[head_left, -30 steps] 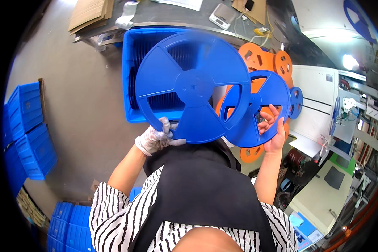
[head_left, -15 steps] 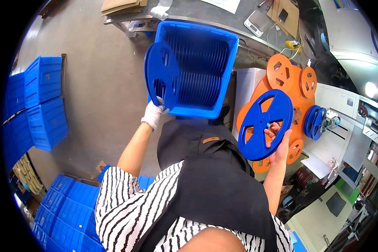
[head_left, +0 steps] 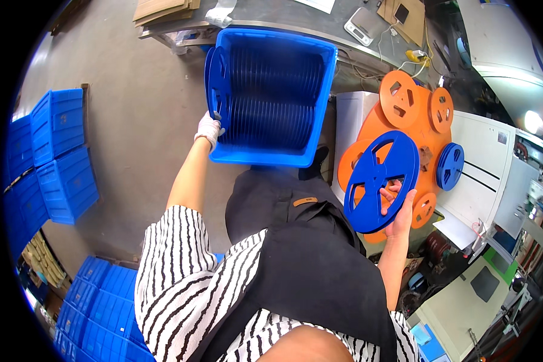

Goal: The person repeatedly picks up blue plastic spools from a blue crate and stacks them onto a pile on the table. The person wears white gloves and handles the spools one by one, placing them carefully on top of the existing stack.

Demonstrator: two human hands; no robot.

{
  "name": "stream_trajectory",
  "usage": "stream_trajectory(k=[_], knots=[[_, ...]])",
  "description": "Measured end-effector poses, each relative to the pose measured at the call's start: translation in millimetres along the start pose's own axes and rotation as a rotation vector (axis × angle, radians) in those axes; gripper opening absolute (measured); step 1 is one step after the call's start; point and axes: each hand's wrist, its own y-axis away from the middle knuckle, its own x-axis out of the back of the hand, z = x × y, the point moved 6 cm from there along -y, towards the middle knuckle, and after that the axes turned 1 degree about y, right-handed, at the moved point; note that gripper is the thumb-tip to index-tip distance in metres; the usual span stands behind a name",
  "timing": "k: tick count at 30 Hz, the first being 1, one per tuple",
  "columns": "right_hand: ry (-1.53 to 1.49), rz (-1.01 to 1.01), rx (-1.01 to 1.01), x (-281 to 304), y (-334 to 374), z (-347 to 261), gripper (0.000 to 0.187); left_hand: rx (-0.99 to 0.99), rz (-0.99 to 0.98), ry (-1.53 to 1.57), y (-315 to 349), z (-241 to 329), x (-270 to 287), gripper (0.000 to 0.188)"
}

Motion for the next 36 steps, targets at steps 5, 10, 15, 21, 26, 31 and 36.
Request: stream_trajectory(k=[5, 10, 15, 21, 26, 31, 36], knots=[[0.008, -0.042, -0.006, -5.4, 3.9, -6.0, 0.056, 0.002, -0.100, -0.195, 3.0, 13.3, -13.4, 0.023], [-0.211, -0.146, 0.116, -7.6, 1.6, -18.5, 0.060, -0.279, 0.016, -0.854, 51.9, 25.0, -20.1, 0.108], [-0.554, -0.230, 0.151, -18.3, 4.7, -44.1, 0.046, -1.224, -0.157, -1.061, 171.6, 13.8, -87.8, 0.086], [-0.868, -0.585, -0.037, -46.4, 3.6, -43.3, 0.036, -2.003, -0.530, -0.945, 331.1, 42.4, -138.3, 0.039], [-0.984, -0.569, -0.155, -48.7, -3.7, -51.0, 0.044, -2.093, -0.877, -1.012, 367.0, 56.7, -147.3, 0.026], [-1.021, -0.815, -0.130, -68.8, -11.3, -70.0, 0.049, -2.209, -0.915, -0.860, 409.3, 71.2, -133.1, 0.025], [-0.998, -0.841, -0.076, -70.2, -8.3, -83.5, 0.055, -2.214, -0.913, -0.979, 420.2, 77.0, -134.4, 0.015]])
